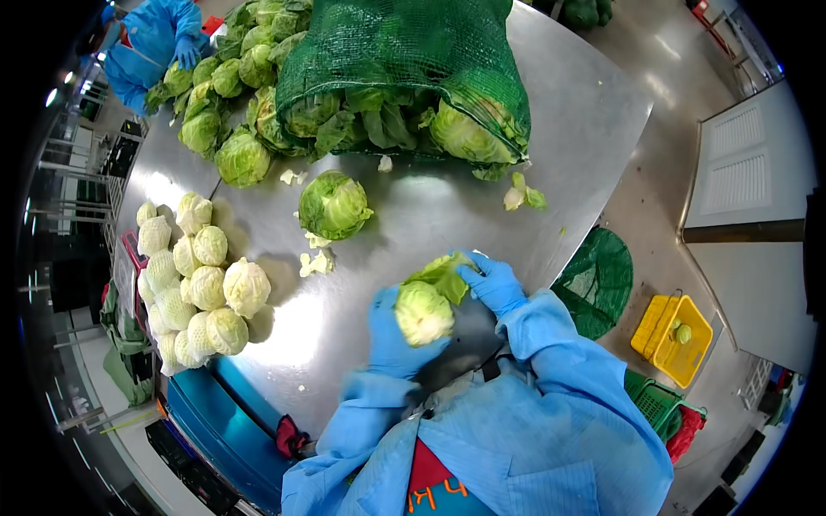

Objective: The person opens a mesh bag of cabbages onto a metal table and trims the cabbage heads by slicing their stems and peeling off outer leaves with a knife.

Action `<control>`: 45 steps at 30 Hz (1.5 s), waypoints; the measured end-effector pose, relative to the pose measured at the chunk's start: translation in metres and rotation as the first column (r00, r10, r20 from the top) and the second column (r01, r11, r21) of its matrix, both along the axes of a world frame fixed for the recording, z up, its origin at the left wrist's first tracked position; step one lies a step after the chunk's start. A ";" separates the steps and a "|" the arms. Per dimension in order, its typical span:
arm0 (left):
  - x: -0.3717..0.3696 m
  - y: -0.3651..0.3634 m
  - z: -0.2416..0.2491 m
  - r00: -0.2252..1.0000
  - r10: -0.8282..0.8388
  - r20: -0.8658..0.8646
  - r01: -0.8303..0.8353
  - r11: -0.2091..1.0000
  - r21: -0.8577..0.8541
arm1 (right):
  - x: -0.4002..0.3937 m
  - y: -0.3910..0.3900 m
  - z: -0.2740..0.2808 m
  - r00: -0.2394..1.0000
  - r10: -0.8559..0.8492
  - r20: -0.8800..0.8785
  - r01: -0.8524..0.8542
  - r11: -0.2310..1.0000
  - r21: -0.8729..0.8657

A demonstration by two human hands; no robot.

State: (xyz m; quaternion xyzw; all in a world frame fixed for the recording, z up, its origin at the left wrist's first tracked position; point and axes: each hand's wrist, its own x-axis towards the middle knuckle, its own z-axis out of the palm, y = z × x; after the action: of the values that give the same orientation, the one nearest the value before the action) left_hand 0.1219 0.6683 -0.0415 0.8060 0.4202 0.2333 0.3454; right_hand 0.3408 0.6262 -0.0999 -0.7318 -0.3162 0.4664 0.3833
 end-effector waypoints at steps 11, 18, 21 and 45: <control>-0.059 0.020 -0.001 0.994 0.057 0.093 -0.048 0.994 -0.096 | 0.098 -0.099 0.017 0.670 -0.052 0.741 0.382 0.880 -0.283; -0.024 0.040 0.024 0.977 -0.069 -0.204 0.046 0.993 -0.112 | 0.016 -0.077 0.044 0.981 -0.100 0.168 0.096 0.995 0.034; -0.002 0.035 0.002 0.994 0.049 -0.102 -0.052 0.998 -0.030 | -0.035 -0.046 0.052 0.995 0.095 0.005 -0.095 0.995 0.016; 0.026 0.001 0.006 0.967 0.130 -0.221 -0.099 0.984 0.149 | -0.007 0.037 0.018 0.974 0.116 -0.192 -0.121 0.993 -0.012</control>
State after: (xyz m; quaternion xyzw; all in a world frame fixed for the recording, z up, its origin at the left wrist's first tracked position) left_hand 0.1479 0.6696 -0.0359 0.8237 0.4862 0.1864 0.2244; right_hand 0.3342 0.6632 -0.0818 -0.6681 -0.3153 0.5602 0.3746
